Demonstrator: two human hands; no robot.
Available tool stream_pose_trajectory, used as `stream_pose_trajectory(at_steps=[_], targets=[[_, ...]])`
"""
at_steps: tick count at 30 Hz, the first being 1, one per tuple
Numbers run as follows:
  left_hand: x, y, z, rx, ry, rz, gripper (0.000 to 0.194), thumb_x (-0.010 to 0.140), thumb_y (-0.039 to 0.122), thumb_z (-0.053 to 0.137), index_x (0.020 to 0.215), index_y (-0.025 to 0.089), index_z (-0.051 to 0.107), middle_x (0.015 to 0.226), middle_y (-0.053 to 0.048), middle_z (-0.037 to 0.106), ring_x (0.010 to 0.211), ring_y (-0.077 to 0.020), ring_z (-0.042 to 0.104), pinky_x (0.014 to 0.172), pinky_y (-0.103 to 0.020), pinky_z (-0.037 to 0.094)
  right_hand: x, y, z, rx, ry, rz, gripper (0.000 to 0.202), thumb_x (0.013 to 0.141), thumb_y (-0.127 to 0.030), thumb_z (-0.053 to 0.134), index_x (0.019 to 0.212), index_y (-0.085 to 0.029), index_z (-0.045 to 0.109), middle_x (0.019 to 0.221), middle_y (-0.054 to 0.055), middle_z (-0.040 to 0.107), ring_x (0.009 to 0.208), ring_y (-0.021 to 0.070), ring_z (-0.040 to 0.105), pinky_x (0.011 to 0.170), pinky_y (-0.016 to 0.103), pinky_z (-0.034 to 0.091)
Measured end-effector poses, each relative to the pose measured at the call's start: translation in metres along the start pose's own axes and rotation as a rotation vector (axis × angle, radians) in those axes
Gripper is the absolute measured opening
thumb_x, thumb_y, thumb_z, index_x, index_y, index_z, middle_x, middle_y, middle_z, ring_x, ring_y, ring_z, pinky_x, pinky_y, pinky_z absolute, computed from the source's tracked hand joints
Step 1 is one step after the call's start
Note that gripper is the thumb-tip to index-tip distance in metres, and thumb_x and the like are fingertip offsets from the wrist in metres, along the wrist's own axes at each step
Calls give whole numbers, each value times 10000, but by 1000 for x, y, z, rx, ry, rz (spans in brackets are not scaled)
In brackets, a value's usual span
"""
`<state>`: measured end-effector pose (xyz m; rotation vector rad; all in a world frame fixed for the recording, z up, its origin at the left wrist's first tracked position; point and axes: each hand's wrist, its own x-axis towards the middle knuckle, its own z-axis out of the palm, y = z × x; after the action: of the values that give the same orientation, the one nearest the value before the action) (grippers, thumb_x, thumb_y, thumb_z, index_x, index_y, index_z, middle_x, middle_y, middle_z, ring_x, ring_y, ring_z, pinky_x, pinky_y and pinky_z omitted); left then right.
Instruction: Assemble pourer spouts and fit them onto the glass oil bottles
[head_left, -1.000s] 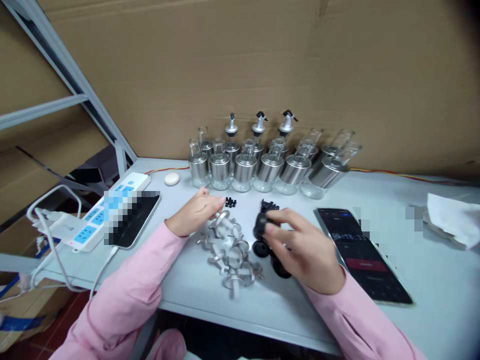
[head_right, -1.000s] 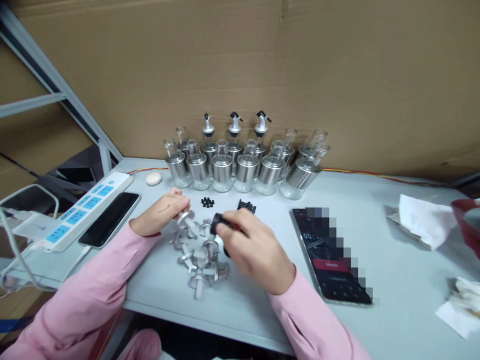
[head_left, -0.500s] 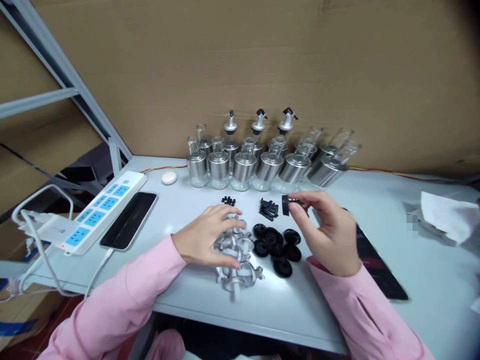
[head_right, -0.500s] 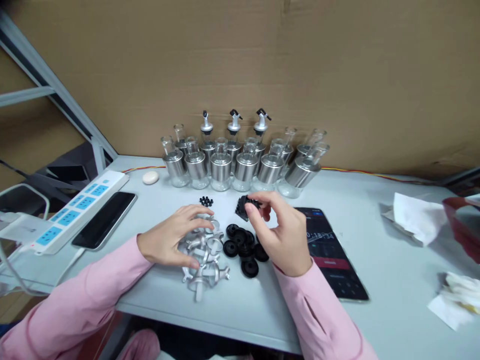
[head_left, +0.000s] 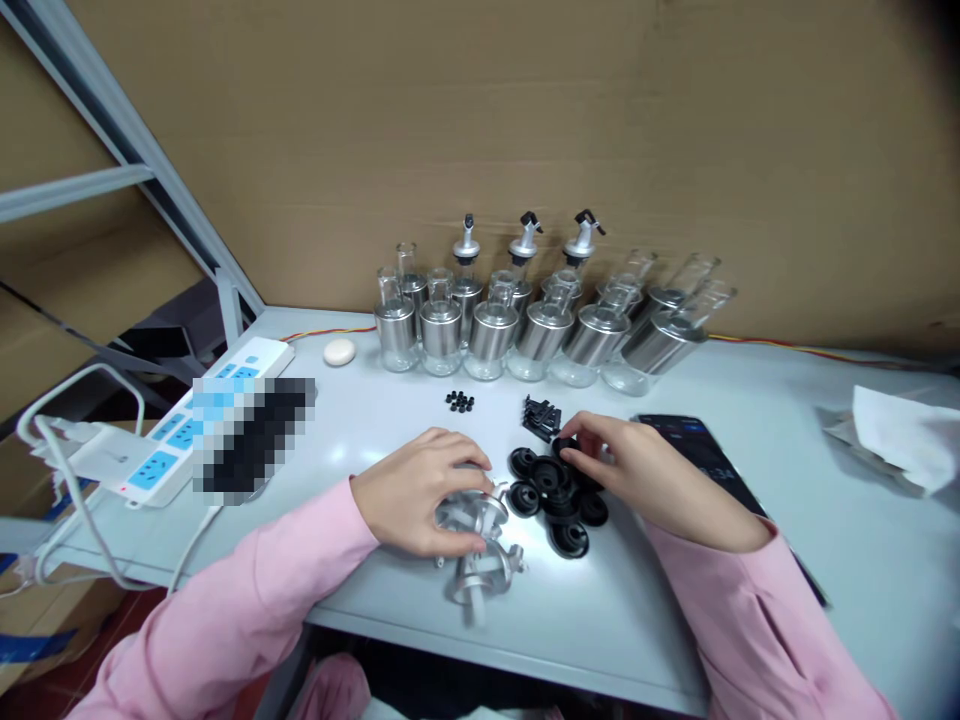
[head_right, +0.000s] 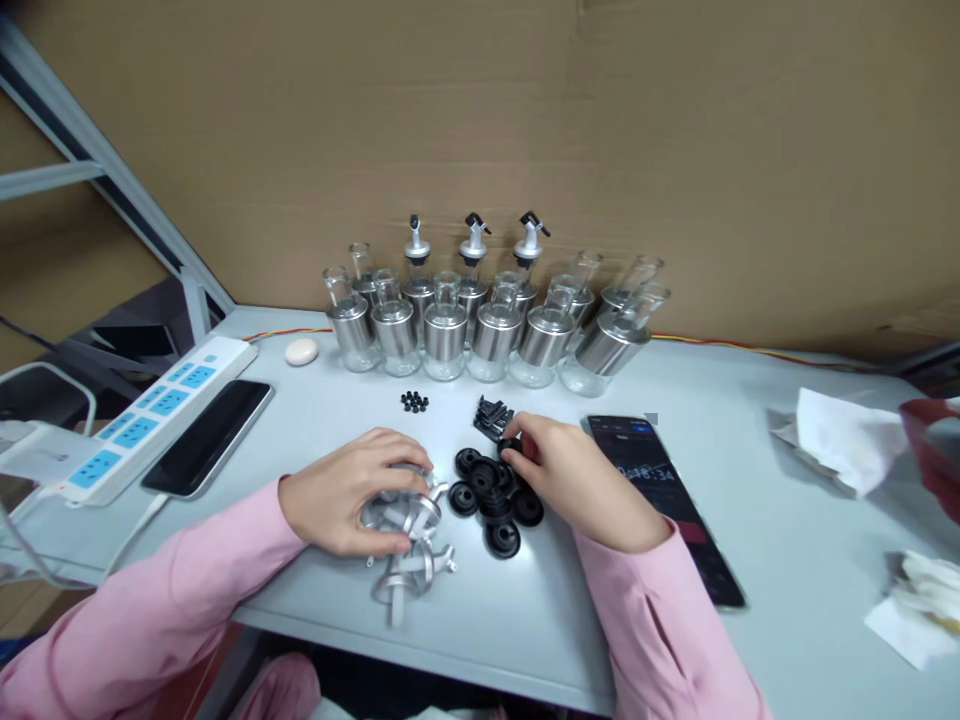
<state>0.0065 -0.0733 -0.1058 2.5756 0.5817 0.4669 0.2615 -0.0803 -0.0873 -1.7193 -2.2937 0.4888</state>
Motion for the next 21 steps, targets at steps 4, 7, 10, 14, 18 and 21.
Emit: stream_pose_trajectory(at_steps=[4,7,10,14,18,21], targets=[[0,0,0,-14,0,-8,344,732,443,647,953,181,617,1051,-84,612,1013,-229,555,917,-384,389,0,0,0,37,-19,-12,89,805,-205,533,847,-200,612,742,27,662,638,165,604,616,274,449],[0,0,-1,-22,-4,-17,333,733,430,647,949,179,618,1041,-81,615,1000,-224,560,906,-378,394,0,1,-1,29,1,-12,105,807,-209,534,868,-197,617,776,43,667,661,175,608,637,292,462],[0,1,-1,-23,0,-21,322,731,424,648,945,185,617,1036,-75,617,991,-218,563,901,-372,399,0,2,-1,20,19,-20,89,796,-208,540,845,-199,615,763,40,664,635,172,602,614,290,462],[1,1,-1,-22,-2,-25,308,733,415,647,941,190,617,1033,-67,621,982,-211,570,899,-366,405,0,2,-1,27,-36,-26,103,791,-190,531,831,-201,625,747,37,663,642,171,608,614,289,469],[0,1,-1,-31,-3,-32,291,744,405,633,941,190,622,1032,-65,625,979,-208,572,903,-364,403,1,4,2,40,-53,-67,121,797,-192,524,846,-207,633,767,37,665,670,177,616,632,297,480],[0,1,-1,-45,-3,-35,293,746,399,629,942,182,625,1031,-70,626,979,-213,571,900,-369,399,0,6,4,57,-60,-81,128,814,-202,518,857,-207,639,775,38,658,683,179,615,644,301,481]])
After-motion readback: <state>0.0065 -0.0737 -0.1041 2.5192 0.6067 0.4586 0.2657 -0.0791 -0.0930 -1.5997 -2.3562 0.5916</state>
